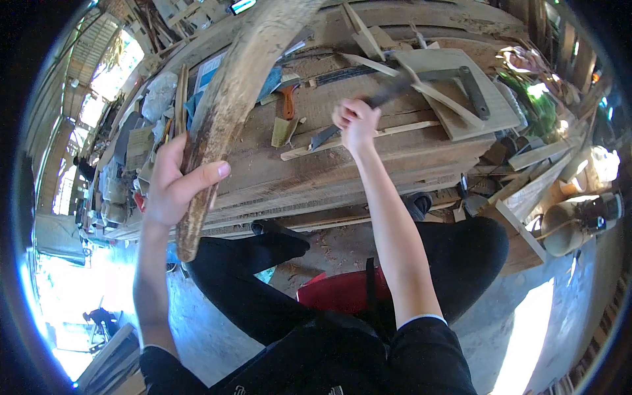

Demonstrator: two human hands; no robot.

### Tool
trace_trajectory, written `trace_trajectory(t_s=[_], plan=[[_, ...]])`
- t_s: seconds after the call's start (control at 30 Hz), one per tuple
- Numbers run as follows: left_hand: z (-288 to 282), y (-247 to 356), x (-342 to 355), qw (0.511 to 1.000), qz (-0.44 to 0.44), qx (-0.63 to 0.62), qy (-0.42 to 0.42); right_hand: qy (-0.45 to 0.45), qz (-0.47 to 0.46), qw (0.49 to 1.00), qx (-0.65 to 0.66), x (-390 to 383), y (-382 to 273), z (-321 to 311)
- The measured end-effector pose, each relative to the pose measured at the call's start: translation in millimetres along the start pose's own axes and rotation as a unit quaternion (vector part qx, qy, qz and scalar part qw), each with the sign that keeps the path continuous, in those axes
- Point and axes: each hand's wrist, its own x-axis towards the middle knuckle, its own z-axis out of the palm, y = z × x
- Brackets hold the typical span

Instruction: Chiseling and shaping a small wooden piece using a chisel and a wooden mallet on a workbench.

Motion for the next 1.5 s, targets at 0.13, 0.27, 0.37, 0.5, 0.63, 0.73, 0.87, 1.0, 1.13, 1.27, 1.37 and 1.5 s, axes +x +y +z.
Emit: trace_trajectory(t_s=[0.13, 0.27, 0.37, 0.5, 0.63, 0.73, 0.87, 1.0, 1.13, 1.27, 1.37, 1.5], plan=[[26.7, -59.9, 4.9, 0.995, 0.001, -0.060, 0.085, 0.049, -0.052, 0.997, -0.025, -11.0, -1.4, -3.0], [29.1, -129.5, 26.2, 0.947, -0.012, 0.281, 0.157, 0.069, -0.048, 0.996, 0.036, -10.8, 10.3, 2.8], [33.5, -166.0, 45.0, 0.892, -0.095, 0.425, 0.122, 0.085, -0.046, 0.995, 0.001, -10.0, 7.9, 5.2], [44.2, -190.5, 49.4, 0.860, 0.012, 0.480, 0.172, 0.102, -0.039, 0.994, -0.030, -12.3, 6.6, 11.8], [81.0, -172.8, 69.4, 0.877, 0.238, 0.398, 0.127, 0.132, -0.047, 0.989, -0.056, -12.9, 3.9, 13.4], [91.9, -202.5, 85.2, 0.931, 0.224, 0.276, 0.082, 0.045, -0.044, 0.997, -0.034, -15.3, 0.5, 6.1], [93.9, -216.1, 89.9, 0.952, 0.258, 0.140, 0.092, 0.047, -0.073, 0.995, -0.045, -20.4, 6.6, 3.8], [99.1, -225.5, 93.7, 0.972, 0.219, 0.045, 0.078, 0.175, -0.104, 0.976, -0.073, -14.2, 5.3, 18.1], [98.7, -228.6, 93.9, 0.972, 0.213, 0.044, 0.087, 0.240, -0.089, 0.966, -0.036, -8.5, 11.2, 25.6], [105.5, -228.9, 90.3, 0.967, 0.227, 0.054, 0.104, 0.388, 0.007, 0.900, 0.199, 11.4, 24.5, 59.6], [104.7, -224.4, 93.5, 0.967, 0.224, 0.044, 0.111, 0.252, -0.053, 0.956, 0.138, 14.4, 22.7, 66.3], [99.6, -215.4, 87.1, 0.955, 0.237, 0.123, 0.129, 0.125, -0.083, 0.987, 0.053, 0.2, -10.1, 60.7]])
